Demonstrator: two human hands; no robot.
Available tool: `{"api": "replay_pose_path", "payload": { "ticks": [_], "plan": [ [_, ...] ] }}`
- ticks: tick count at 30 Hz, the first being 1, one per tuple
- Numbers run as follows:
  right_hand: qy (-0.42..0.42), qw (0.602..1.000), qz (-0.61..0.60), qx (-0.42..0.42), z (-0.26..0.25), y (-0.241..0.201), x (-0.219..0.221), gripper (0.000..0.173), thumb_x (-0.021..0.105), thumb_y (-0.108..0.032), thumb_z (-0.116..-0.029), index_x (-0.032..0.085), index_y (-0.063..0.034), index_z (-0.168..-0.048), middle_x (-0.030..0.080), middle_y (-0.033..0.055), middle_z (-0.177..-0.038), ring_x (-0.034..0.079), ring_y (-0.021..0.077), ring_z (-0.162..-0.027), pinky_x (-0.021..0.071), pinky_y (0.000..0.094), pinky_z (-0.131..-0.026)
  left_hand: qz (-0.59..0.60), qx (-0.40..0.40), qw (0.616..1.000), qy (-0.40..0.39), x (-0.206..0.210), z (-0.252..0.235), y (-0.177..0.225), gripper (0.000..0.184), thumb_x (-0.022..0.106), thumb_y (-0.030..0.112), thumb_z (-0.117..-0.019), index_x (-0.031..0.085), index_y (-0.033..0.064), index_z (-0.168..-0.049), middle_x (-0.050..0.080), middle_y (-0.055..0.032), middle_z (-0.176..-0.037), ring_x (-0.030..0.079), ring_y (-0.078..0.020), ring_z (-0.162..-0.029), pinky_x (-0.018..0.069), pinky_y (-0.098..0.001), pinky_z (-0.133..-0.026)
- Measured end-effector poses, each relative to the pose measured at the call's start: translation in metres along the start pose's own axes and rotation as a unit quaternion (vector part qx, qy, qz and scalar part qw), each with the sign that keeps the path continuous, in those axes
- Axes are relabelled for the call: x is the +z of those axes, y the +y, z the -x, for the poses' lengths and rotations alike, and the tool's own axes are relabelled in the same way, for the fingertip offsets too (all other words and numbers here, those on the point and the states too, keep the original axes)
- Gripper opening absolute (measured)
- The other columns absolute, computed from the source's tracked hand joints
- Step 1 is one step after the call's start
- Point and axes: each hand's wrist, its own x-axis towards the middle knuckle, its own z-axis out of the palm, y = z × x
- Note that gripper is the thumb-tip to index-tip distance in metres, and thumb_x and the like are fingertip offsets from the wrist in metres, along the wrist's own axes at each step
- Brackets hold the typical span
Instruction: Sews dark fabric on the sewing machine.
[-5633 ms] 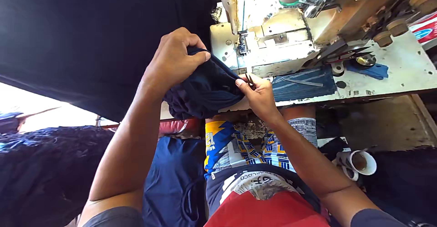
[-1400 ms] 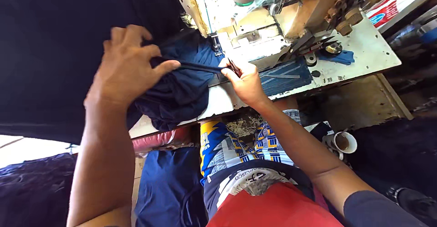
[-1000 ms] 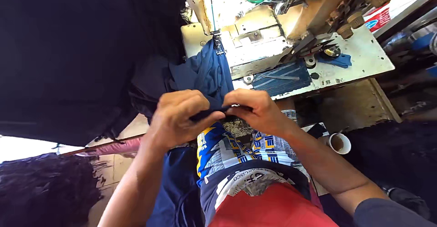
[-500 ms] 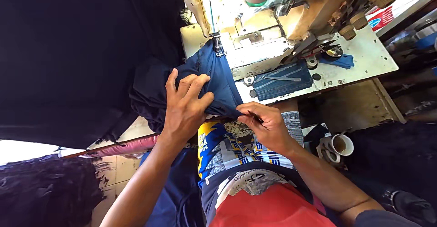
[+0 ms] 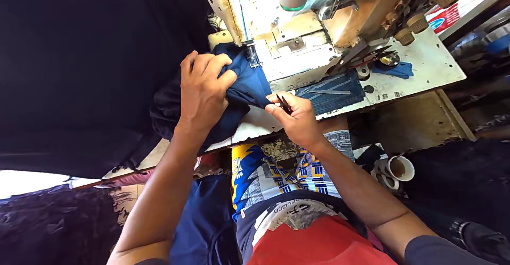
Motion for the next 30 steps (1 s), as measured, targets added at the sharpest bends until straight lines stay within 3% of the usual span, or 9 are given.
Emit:
{"api": "replay_pose_path", "payload": {
  "ticks": [6,10,12,15,18,22,25,27,30],
  "plan": [
    [0.034,0.999,-0.009,-0.007,-0.027,0.004,0.013,0.012,0.065,-0.008,-0.0989,0.073,-0.0044,-0.108,0.071,0.0045,-0.096,0.065,0.0088,-0.077,0.0563,0.0253,-0.067,0.026,-0.008,1.0,0.009,0.012,-0.015,-0.025,0.023,0.049,0.004,-0.0998,0.069,0.0096,-0.111,0.062,-0.0131,-0.137,0.054,-0.0366,-0.13,0.0393,-0.0563,-0.109],
    [0.046,0.998,-0.036,-0.027,-0.041,0.012,0.017,0.011,0.066,-0.006,-0.0976,0.073,-0.0041,-0.105,0.072,0.005,-0.095,0.066,0.01,-0.082,0.0567,0.0277,-0.073,0.111,0.002,0.994,-0.016,-0.005,-0.017,-0.021,0.02,0.059,0.008,-0.0902,0.07,0.0108,-0.107,0.053,-0.015,-0.145,0.049,-0.0368,-0.132,0.041,-0.0547,-0.107],
    [0.041,0.997,-0.053,-0.036,-0.044,0.013,0.017,0.011,0.064,-0.004,-0.098,0.073,-0.0033,-0.105,0.073,0.0055,-0.098,0.067,0.0103,-0.085,0.057,0.0279,-0.075,0.138,0.023,0.988,-0.061,-0.016,-0.018,-0.017,0.021,0.064,0.025,-0.0891,0.07,0.012,-0.104,0.048,-0.015,-0.149,0.045,-0.0369,-0.136,0.0393,-0.0558,-0.108],
    [0.037,0.997,-0.058,-0.035,-0.046,0.014,0.017,0.011,0.064,-0.002,-0.0977,0.073,-0.0028,-0.104,0.073,0.0058,-0.098,0.069,0.011,-0.089,0.0583,0.0292,-0.079,0.118,0.036,0.985,-0.122,-0.034,-0.019,-0.019,0.057,0.059,0.068,-0.0916,0.07,0.0136,-0.104,0.047,-0.0141,-0.151,0.043,-0.0369,-0.138,0.0374,-0.0592,-0.108],
    [0.032,0.997,-0.049,-0.044,-0.048,0.014,0.014,0.01,0.064,-0.002,-0.0977,0.072,-0.0017,-0.104,0.073,0.0063,-0.099,0.068,0.0106,-0.087,0.0582,0.0285,-0.077,0.043,-0.008,0.986,-0.158,-0.056,-0.022,-0.044,0.073,0.049,0.079,-0.0907,0.069,0.0104,-0.106,0.047,-0.0205,-0.149,0.043,-0.0476,-0.137,0.0369,-0.0713,-0.104],
    [-0.006,0.998,-0.027,-0.052,-0.056,0.016,0.007,0.011,0.063,-0.006,-0.0997,0.072,-0.0033,-0.105,0.073,0.0055,-0.1,0.069,0.0118,-0.091,0.0585,0.0317,-0.08,0.058,-0.03,0.987,-0.147,-0.083,-0.013,-0.08,0.064,0.058,0.07,-0.0905,0.07,0.0079,-0.098,0.048,-0.0195,-0.147,0.041,-0.0472,-0.137,0.0369,-0.0698,-0.105],
    [-0.072,0.995,0.016,-0.069,-0.057,0.008,-0.003,0.012,0.063,-0.01,-0.1007,0.072,-0.0044,-0.107,0.072,0.0043,-0.098,0.067,0.0106,-0.087,0.0579,0.0317,-0.081,0.202,0.04,0.975,-0.082,-0.101,-0.005,-0.052,0.039,0.07,0.044,-0.092,0.068,0.0065,-0.084,0.058,-0.0121,-0.141,0.05,-0.0299,-0.135,0.0433,-0.0505,-0.111],
    [-0.131,0.986,0.026,-0.101,-0.05,-0.005,-0.01,0.013,0.065,-0.009,-0.0997,0.073,-0.0039,-0.108,0.071,0.0045,-0.098,0.065,0.0097,-0.084,0.0568,0.0287,-0.077,0.315,0.08,0.944,-0.053,-0.101,0.002,-0.023,0.025,0.072,0.026,-0.0924,0.063,0.0066,-0.079,0.068,-0.0108,-0.124,0.062,-0.0266,-0.124,0.0511,-0.0491,-0.108],
    [-0.173,0.976,0.015,-0.132,-0.026,-0.027,-0.013,0.011,0.069,-0.004,-0.0961,0.073,-0.0026,-0.106,0.07,0.0057,-0.102,0.066,0.0105,-0.088,0.0593,0.0275,-0.079,0.381,0.084,0.921,-0.02,-0.079,0.014,0.013,0.019,0.073,0.021,-0.0926,0.067,0.0071,-0.082,0.071,-0.0038,-0.087,0.068,-0.0124,-0.081,0.0585,-0.0316,-0.071]
  ]
}}
